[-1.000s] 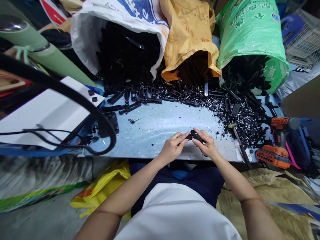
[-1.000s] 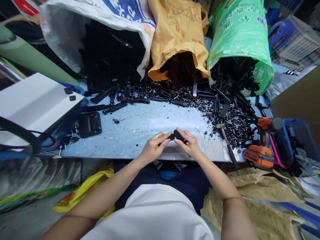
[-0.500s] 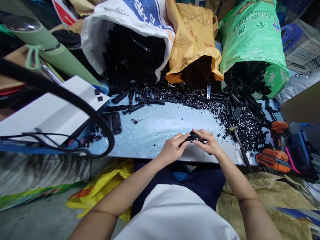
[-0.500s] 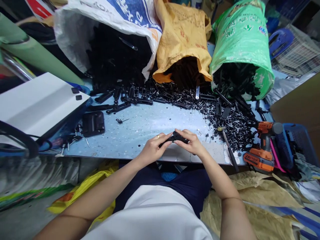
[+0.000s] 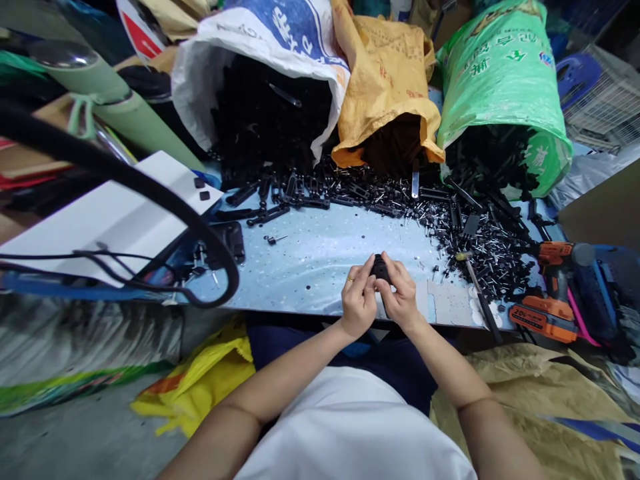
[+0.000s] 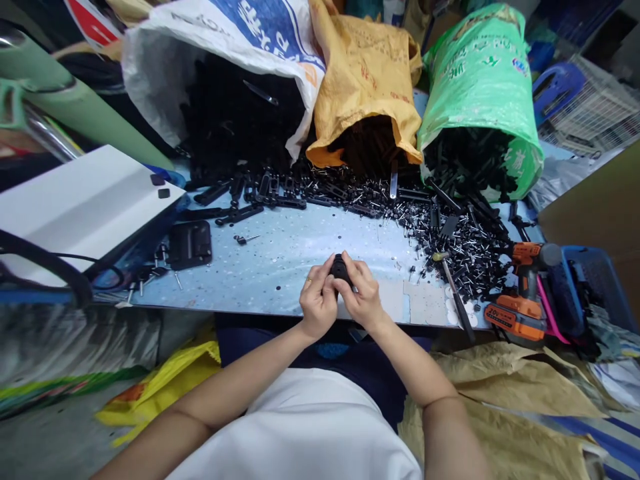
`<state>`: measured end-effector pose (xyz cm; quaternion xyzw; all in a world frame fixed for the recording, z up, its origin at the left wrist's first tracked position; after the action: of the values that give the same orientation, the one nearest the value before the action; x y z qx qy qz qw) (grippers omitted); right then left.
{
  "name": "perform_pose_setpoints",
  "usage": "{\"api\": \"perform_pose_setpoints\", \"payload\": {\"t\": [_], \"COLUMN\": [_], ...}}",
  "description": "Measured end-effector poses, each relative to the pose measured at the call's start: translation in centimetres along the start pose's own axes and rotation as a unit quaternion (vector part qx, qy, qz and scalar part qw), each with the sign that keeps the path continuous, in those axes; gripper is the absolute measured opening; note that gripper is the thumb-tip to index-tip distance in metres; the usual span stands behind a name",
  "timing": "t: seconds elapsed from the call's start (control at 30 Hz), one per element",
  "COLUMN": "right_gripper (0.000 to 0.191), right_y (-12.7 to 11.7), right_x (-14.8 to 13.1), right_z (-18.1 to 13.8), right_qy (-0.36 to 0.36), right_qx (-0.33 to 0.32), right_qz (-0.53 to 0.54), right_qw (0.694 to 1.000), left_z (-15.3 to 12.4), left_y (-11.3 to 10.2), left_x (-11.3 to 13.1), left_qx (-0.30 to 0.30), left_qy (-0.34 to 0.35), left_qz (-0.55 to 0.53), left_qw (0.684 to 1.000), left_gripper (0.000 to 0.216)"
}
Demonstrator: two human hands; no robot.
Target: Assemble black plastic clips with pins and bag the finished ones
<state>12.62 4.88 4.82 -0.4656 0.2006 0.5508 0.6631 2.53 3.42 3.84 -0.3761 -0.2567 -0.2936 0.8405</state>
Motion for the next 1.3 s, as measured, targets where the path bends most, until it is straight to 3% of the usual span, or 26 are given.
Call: {"api": "perform_pose_setpoints", "payload": {"t": [0.2,0.43,0.53,0.63,0.7,0.73,0.8,0.87,0.93,1.0,1.1,1.23,1.3], "right_gripper": [0.051,0.05,0.048,0.046,0.044,0.043,0.041,0.04,0.041,0.041,0.043,0.044,0.045], "right_y": [-0.3,0.0,0.8,1.1,0.0,-1.0,-3.9,-7.3,-10.8,-13.7,-16.6,-18.1,-18.7], "right_x": [-0.4,0.6,2.0,4.0,5.5,6.4,8.2,9.9,11.4,12.5,13.0,13.3,14.0], "right_z": [-0.1,-1.0,-1.0,-0.6,0.3,1.0,3.3,6.3,9.4,12.2,14.6,15.3,15.3], "right_qy": [-0.04,-0.043,0.018,0.095,0.132,0.148,0.171,0.183,0.196,0.218,0.268,0.318,0.302], "right_qx": [-0.009,0.032,-0.019,-0.141,-0.195,-0.202,-0.176,-0.12,-0.06,-0.016,0.01,-0.026,-0.043], "right_qz": [-0.02,-0.004,0.008,-0.033,-0.094,-0.124,-0.179,-0.25,-0.328,-0.396,-0.476,-0.534,-0.537], "right_qw": [0.999,0.999,1.0,0.985,0.967,0.96,0.953,0.943,0.922,0.892,0.837,0.783,0.787], "left_z": [1.3,2.5,1.4,-1.1,-2.8,-3.3,-3.4,-2.7,-2.0,-1.5,-0.7,0.2,0.6], "left_y": [-0.9,-0.4,0.3,1.3,1.6,1.4,0.9,0.8,1.4,2.4,3.4,3.3,3.1], "left_x": [-1.0,-1.7,-2.7,-4.6,-5.6,-5.9,-5.9,-5.0,-3.9,-3.1,-2.4,-2.1,-2.5], "left_qx": [-0.028,-0.114,-0.126,-0.165,-0.21,-0.229,-0.251,-0.278,-0.336,-0.404,-0.448,-0.431,-0.425], "left_qy": [0.087,0.138,0.052,-0.107,-0.178,-0.182,-0.114,0.03,0.179,0.273,0.304,0.26,0.225], "left_qz": [-0.01,-0.067,-0.059,-0.044,-0.019,0.01,0.098,0.172,0.199,0.208,0.242,0.28,0.295], "left_qw": [0.996,0.982,0.989,0.98,0.961,0.956,0.956,0.944,0.903,0.848,0.805,0.818,0.826], "left_gripper": [0.035,0.034,0.032,0.034,0.038,0.039,0.042,0.042,0.039,0.039,0.039,0.029,0.024]}}
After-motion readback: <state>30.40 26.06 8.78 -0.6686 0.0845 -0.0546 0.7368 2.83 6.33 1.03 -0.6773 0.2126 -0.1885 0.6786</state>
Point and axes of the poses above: each hand's wrist, its own z-axis towards the middle knuckle, its own y-axis out of the palm, x = y × z, the point moved 4 cm from there along z, towards the middle knuckle, and after that the axes turned 14 degrees about z, right-handed, at the moved point
